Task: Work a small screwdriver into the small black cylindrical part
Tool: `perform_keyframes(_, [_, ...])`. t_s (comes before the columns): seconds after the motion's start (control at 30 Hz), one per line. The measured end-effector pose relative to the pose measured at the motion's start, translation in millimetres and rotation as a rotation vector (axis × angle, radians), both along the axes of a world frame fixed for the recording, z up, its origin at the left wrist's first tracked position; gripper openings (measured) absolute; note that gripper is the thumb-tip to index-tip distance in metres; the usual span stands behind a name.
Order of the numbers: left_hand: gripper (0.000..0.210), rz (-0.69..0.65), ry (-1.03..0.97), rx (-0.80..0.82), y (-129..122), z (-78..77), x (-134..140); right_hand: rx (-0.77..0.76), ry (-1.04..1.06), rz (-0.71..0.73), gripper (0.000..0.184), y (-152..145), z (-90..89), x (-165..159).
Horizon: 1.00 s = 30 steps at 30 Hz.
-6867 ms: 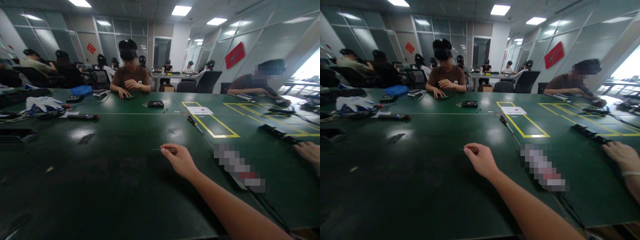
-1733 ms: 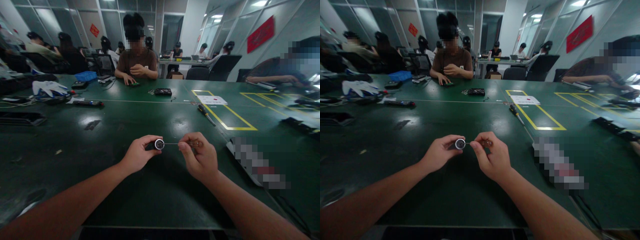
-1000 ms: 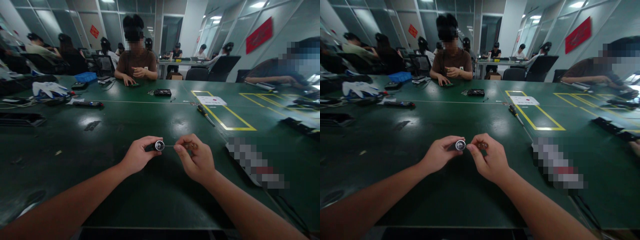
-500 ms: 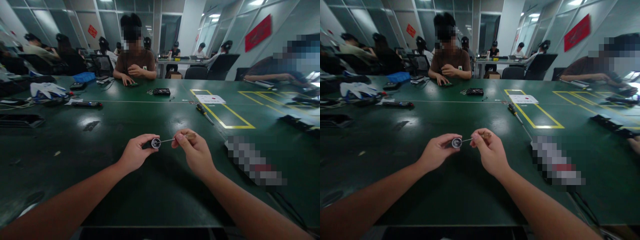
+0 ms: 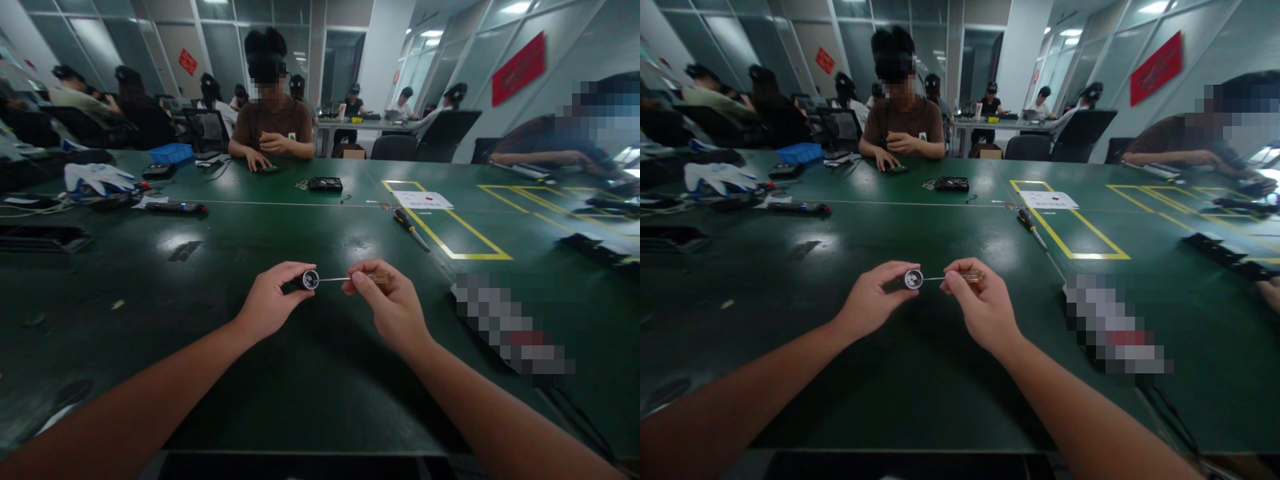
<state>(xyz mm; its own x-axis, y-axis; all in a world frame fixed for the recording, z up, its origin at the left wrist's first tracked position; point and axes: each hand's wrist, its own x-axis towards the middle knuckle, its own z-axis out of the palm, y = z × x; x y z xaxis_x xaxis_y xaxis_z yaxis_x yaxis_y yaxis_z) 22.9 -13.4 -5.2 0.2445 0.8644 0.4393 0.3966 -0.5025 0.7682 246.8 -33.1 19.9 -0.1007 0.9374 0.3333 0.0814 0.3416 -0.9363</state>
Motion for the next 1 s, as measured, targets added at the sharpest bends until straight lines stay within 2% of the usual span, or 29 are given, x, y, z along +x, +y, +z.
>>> perform_keyframes(0.17, [0.041, -0.003, 0.064, 0.027, 0.9, -1.4, -1.0, 0.011, -0.137, 0.02, 0.019, -0.6, 1.0, 2.6])
perform_keyframes(0.33, [0.042, 0.044, 0.097, 0.051, 6.4, -5.2, -5.6, -0.037, -0.254, 0.109, 0.023, 3.4, -3.1, 6.3])
perform_keyframes(0.53, [0.041, 0.06, 0.119, 0.031, 8.8, -4.0, -9.5, -0.104, -0.27, 0.167, 0.027, 8.0, -3.9, 6.6])
perform_keyframes(0.77, [0.043, 0.021, 0.203, 0.039, 8.9, -3.0, -11.4, -0.066, -0.438, 0.093, 0.022, 10.4, 2.8, 5.1])
perform_keyframes(1.0, [0.044, 0.022, 0.298, 0.11, 8.6, -0.8, -10.0, 0.035, -0.591, 0.022, 0.02, 10.7, 0.2, 4.0])
